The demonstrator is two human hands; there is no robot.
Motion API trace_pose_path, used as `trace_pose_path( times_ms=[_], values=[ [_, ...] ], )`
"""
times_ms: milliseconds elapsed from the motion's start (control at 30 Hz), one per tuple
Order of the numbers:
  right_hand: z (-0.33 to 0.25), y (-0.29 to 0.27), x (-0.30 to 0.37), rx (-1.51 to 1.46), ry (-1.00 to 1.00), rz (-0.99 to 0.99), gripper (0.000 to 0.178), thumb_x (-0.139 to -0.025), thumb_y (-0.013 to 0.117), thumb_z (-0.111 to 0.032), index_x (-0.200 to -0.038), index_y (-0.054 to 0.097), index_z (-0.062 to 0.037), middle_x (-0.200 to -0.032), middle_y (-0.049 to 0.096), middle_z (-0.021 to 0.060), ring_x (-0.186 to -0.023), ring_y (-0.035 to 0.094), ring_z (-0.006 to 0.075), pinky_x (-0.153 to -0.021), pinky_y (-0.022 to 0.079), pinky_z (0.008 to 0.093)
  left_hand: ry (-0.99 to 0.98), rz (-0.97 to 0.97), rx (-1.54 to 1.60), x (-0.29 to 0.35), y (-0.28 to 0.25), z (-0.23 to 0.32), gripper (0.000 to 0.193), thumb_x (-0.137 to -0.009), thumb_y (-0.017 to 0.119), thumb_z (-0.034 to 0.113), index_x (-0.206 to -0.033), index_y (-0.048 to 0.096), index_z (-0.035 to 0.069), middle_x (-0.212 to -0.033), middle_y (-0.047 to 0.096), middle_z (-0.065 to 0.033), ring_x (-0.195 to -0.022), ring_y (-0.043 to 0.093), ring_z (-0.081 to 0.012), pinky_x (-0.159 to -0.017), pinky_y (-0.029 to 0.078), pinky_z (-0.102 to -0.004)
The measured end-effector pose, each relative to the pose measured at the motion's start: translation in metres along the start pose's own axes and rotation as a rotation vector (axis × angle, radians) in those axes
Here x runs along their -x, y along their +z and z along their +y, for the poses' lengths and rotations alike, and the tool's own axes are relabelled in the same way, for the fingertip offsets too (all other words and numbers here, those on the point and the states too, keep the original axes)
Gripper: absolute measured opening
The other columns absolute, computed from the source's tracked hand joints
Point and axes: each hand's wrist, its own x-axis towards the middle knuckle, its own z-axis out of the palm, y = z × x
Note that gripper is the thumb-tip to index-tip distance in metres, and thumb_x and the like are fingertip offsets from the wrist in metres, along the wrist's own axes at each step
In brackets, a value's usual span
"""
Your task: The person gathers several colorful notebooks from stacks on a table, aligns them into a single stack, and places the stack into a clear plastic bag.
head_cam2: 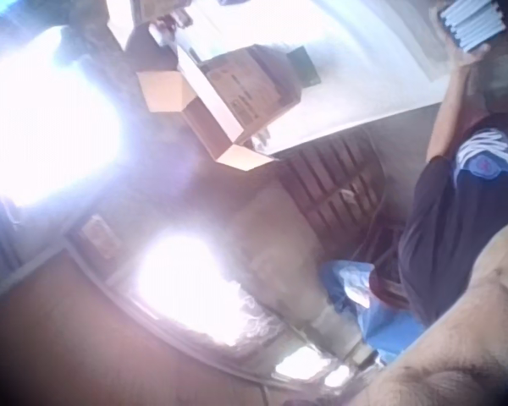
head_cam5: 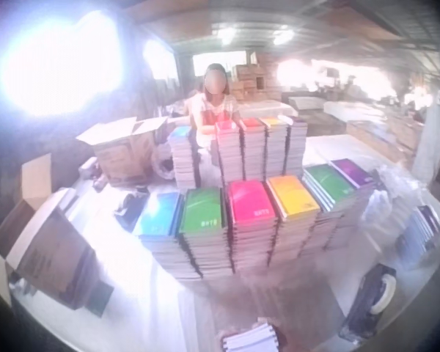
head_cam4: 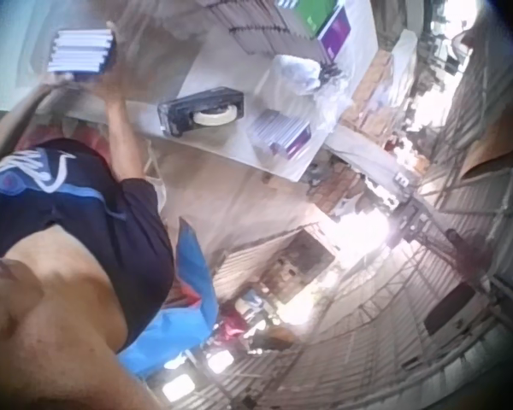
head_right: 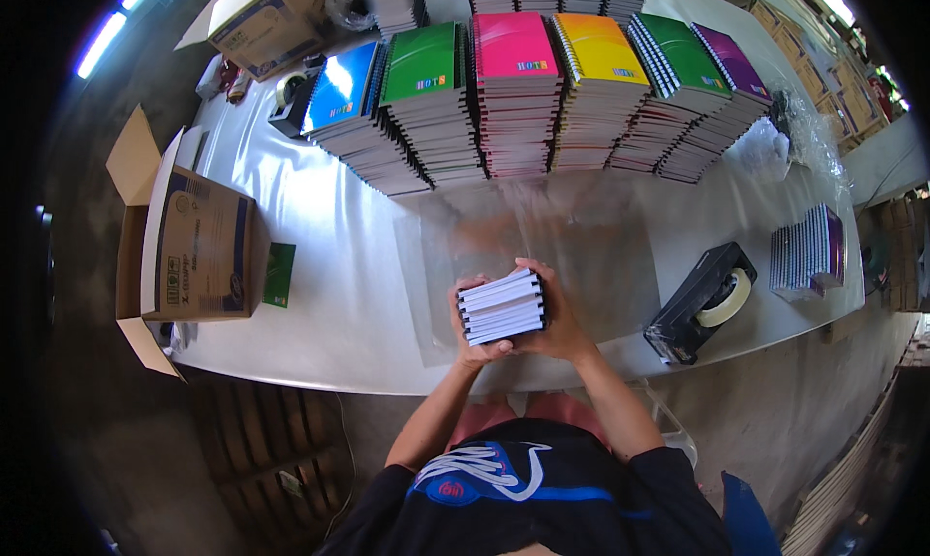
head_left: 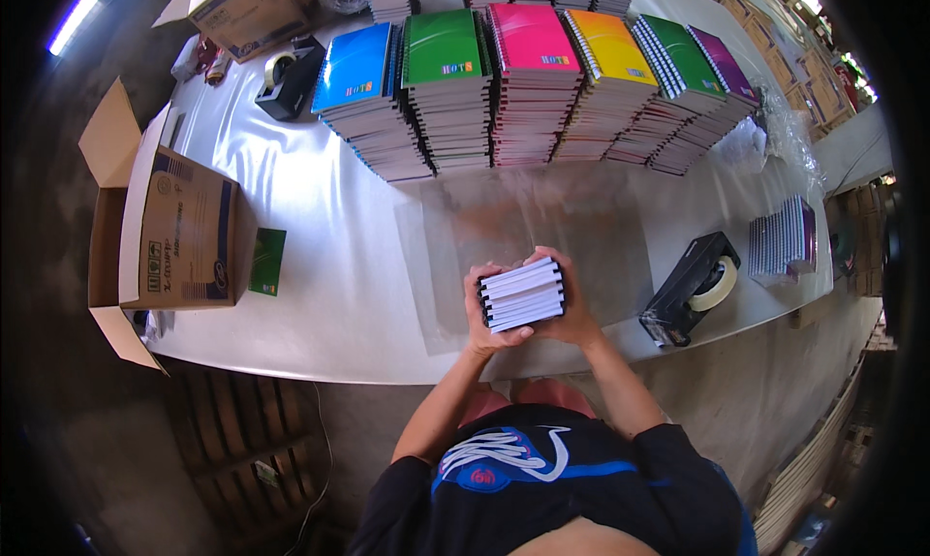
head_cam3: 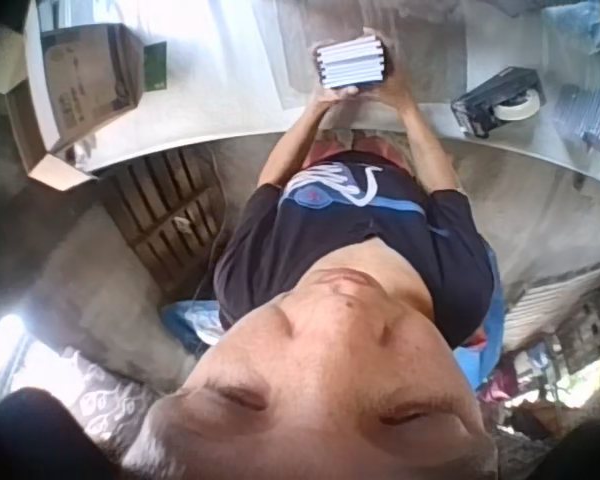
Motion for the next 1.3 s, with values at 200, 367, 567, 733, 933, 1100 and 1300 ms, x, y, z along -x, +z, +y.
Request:
trace_pose_path(
  times_ms=[200, 367, 567, 733, 933, 1100, 1300],
  values=[
    [0.008, -0.009, -0.007, 0.082, 0.063, -0.07, 0.096, -0.056, 0.087, -0.027, -0.133, 0.032, -0.0069, -0.119, 0.047, 0.0098, -0.115, 0.045, 0.0262, -0.099, 0.036, 0.0388, -0.157, -0.031, -0.016, -0.011, -0.009, 0.014, 0.093, -0.044, 0.088, 0.045, -0.117, 0.048, 0.003, -0.105, 0.058, -0.0122, -0.101, 0.055, -0.0253, -0.102, 0.032, -0.0443],
    [0.034, -0.005, -0.002, 0.187, -0.117, -0.102, 0.08, -0.058, 0.085, -0.025, -0.122, 0.04, -0.0076, -0.119, 0.049, 0.0103, -0.113, 0.05, 0.027, -0.096, 0.04, 0.0384, -0.021, 0.039, -0.091, -0.004, -0.013, -0.009, 0.091, -0.044, 0.089, 0.045, -0.114, 0.049, 0.004, -0.103, 0.06, -0.0123, -0.104, 0.057, -0.0258, -0.098, 0.037, -0.0439],
    [0.007, -0.019, -0.009, 0.162, 0.249, -0.175, 0.074, -0.064, 0.083, -0.019, -0.123, 0.041, -0.0051, -0.114, 0.056, 0.0104, -0.104, 0.056, 0.0271, -0.09, 0.045, 0.0347, -0.244, 0.037, -0.277, -0.024, -0.013, 0.028, 0.082, -0.044, 0.09, 0.041, -0.105, 0.051, 0.002, -0.095, 0.064, -0.0112, -0.087, 0.064, -0.0269, -0.081, 0.049, -0.0368],
    [-0.018, -0.022, -0.038, -0.091, 0.453, -0.054, 0.074, -0.062, 0.083, -0.017, -0.124, 0.045, 0.0005, -0.112, 0.058, 0.0113, -0.101, 0.057, 0.0191, -0.089, 0.046, 0.0318, -0.493, 0.071, -0.242, -0.043, -0.01, 0.046, 0.078, -0.074, 0.068, 0.052, -0.126, 0.041, 0.002, -0.12, 0.053, -0.0241, -0.108, 0.054, -0.0359, -0.091, 0.043, -0.0435],
    [-0.007, -0.055, -0.043, -0.203, 0.985, 0.072, 0.065, -0.064, 0.077, -0.017, -0.118, 0.048, 0.0041, -0.106, 0.06, 0.016, -0.098, 0.06, 0.0237, -0.083, 0.05, 0.0344, -0.446, -0.1, -1.431, 0.009, -0.035, 0.004, 0.071, -0.089, 0.045, 0.051, -0.143, 0.028, 0.009, -0.151, 0.019, -0.016, -0.14, 0.016, -0.0309, -0.108, 0.013, -0.0552],
    [-0.011, -0.059, -0.041, -0.214, 0.949, 0.096, 0.067, -0.064, 0.077, -0.019, -0.117, 0.047, 0.0094, -0.104, 0.059, 0.0186, -0.095, 0.061, 0.0257, -0.081, 0.051, 0.0373, -0.411, -0.152, -1.573, 0.007, -0.027, 0.014, 0.066, -0.091, 0.043, 0.047, -0.142, 0.03, 0.009, -0.151, 0.021, -0.0081, -0.141, 0.014, -0.0286, -0.106, 0.009, -0.061],
    [0.0, -0.064, -0.037, -0.254, 0.934, 0.046, 0.065, -0.065, 0.076, -0.019, -0.119, 0.049, 0.0039, -0.106, 0.06, 0.0163, -0.095, 0.061, 0.0255, -0.087, 0.048, 0.0363, -0.368, -0.158, -1.492, 0.007, -0.022, 0.007, 0.059, -0.09, 0.047, 0.039, -0.139, 0.036, 0.008, -0.15, 0.022, -0.0056, -0.141, 0.012, -0.0281, -0.103, 0.005, -0.067]
  ],
)
